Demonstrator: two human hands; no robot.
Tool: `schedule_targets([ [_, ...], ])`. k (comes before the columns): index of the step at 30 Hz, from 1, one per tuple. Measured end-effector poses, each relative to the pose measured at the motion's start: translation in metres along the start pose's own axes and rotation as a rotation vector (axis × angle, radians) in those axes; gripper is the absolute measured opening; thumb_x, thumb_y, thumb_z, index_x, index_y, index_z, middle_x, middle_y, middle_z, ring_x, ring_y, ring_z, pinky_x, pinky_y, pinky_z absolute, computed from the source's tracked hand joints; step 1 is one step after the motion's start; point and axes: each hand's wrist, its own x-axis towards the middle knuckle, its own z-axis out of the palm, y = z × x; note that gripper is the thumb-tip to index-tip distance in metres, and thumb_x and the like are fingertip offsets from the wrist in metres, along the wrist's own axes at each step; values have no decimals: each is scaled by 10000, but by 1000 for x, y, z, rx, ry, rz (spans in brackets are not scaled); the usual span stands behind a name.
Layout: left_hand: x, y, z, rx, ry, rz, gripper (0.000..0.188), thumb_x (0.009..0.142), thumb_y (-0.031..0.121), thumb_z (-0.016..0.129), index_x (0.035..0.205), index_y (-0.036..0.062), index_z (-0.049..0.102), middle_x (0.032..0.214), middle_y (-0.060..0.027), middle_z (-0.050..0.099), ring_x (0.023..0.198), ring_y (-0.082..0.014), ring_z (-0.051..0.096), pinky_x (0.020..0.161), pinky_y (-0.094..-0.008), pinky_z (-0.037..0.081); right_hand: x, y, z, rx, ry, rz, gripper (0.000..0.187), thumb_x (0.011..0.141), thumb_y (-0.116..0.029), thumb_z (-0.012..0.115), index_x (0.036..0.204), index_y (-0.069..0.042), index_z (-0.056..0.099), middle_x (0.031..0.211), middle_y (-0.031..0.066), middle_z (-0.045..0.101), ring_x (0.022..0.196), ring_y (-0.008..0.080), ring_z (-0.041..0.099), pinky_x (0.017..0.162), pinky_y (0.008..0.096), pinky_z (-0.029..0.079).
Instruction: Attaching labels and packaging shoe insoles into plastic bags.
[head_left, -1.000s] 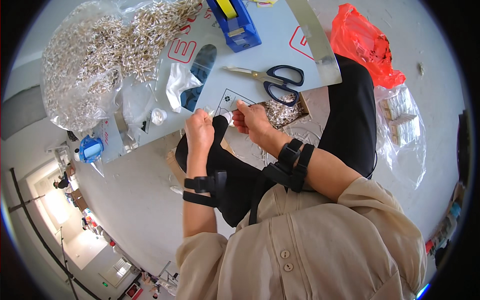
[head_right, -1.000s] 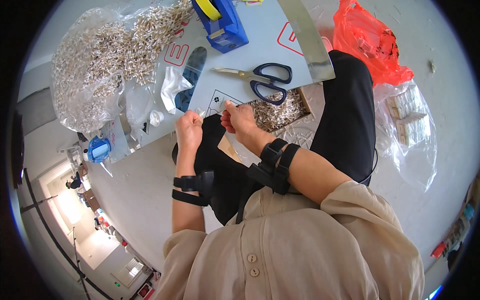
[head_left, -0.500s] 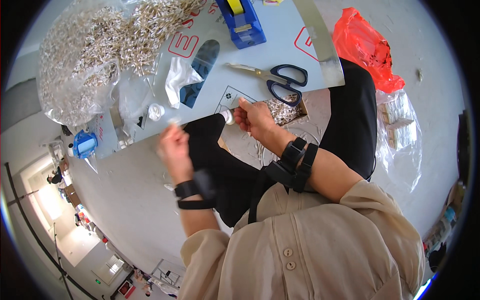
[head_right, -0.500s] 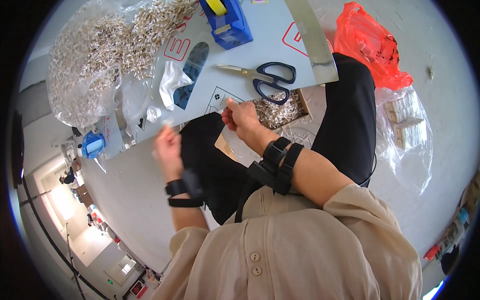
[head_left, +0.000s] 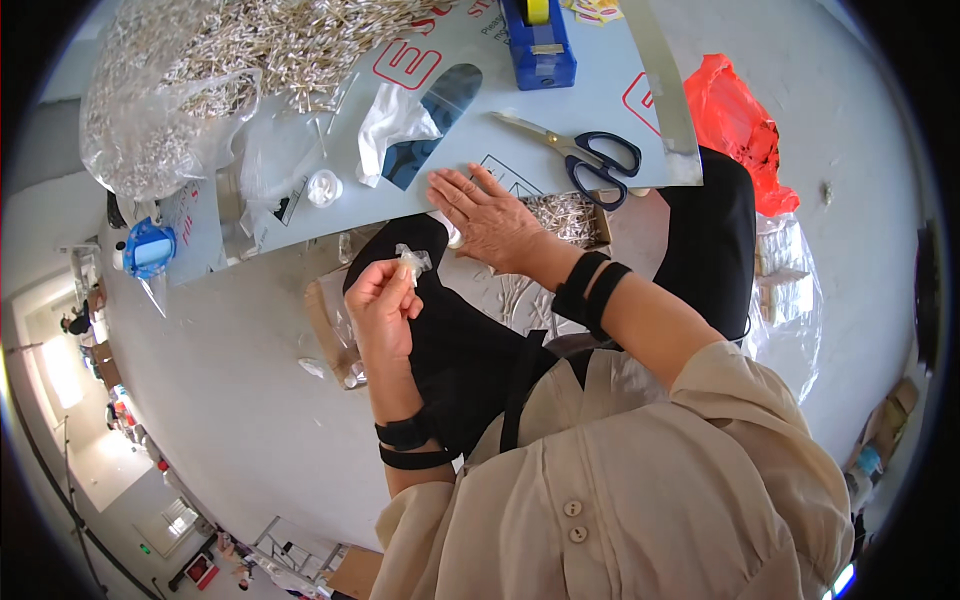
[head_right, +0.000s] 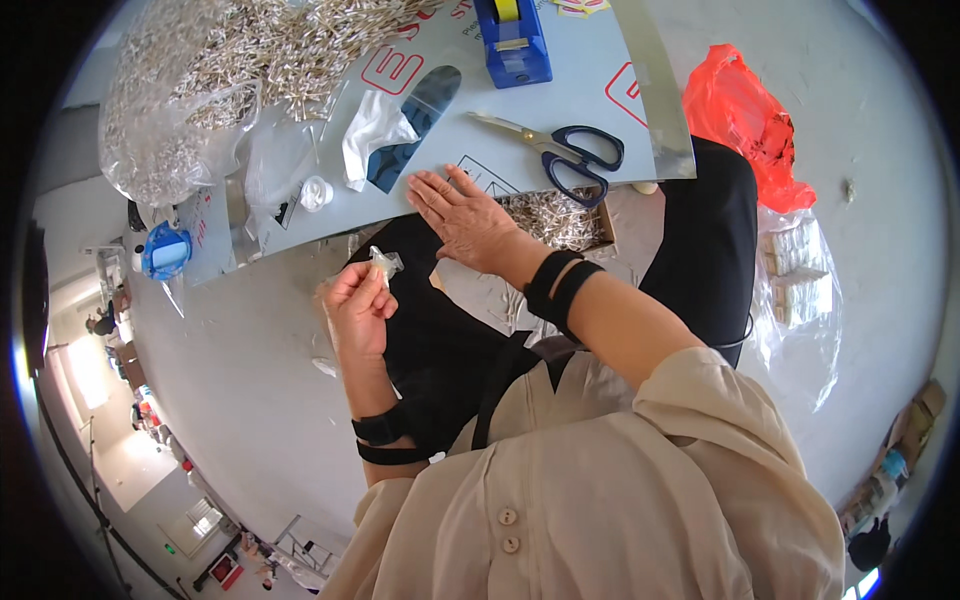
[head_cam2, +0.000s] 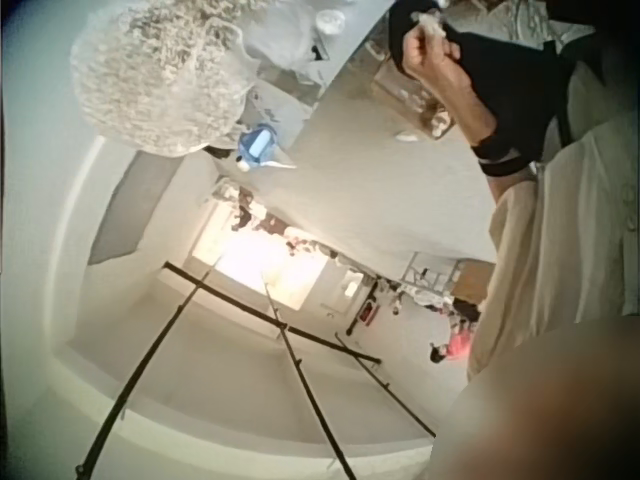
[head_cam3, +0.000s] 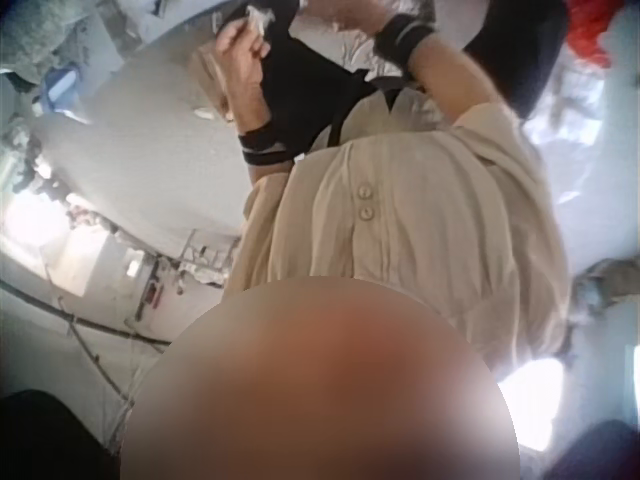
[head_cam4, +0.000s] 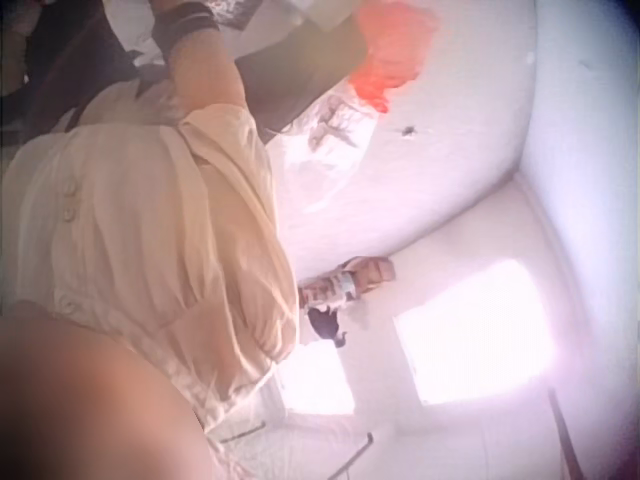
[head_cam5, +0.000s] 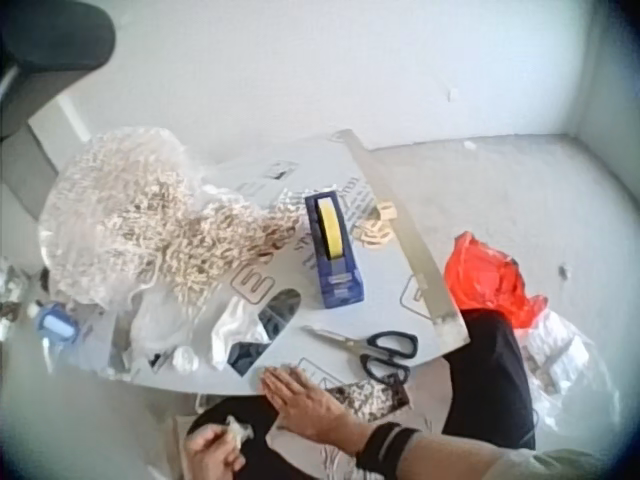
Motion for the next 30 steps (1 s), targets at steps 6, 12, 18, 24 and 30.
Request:
schedule_targets([
  [6,-2,-3,-12,-97,27,-1,82,855,53,610,841,-28,600,654,2,510,513,-47,402,451,-201,341,-53,0,22,306,-294,-334,587,822,-373,600,1284,-44,452,1276,124,515,1187,243,487,953,382,420],
  [12,-3,-10,-11,-189,23,-7,97,856,66,618,853,-30,602,662,-8,525,520,-55,415,454,-211,348,-20,-14,29,1775,-17,1004,281,886,-271,596,951,2,591,867,102,626,783,169,593,690,295,495],
  [18,-14,-17,-10,-198,-8,-26,111,857,69,614,858,-41,602,659,-15,522,531,-55,417,463,-205,351,34,-16,15,2323,170,1514,336,936,-284,533,960,49,574,887,127,616,701,152,555,586,227,482],
  [24,-19,-14,-17,-221,-12,22,111,872,65,591,895,-43,599,688,-18,532,551,-68,431,483,-219,366,23,-22,12,2148,109,1277,292,927,-233,543,887,51,592,779,109,610,620,119,534,520,210,450],
  [30,-18,-13,-20,-320,-30,44,103,872,54,583,909,-41,601,704,-19,545,575,-72,455,517,-231,390,5,-29,-18,1387,-78,619,340,871,-225,596,1116,10,595,953,115,645,802,170,610,722,296,505],
])
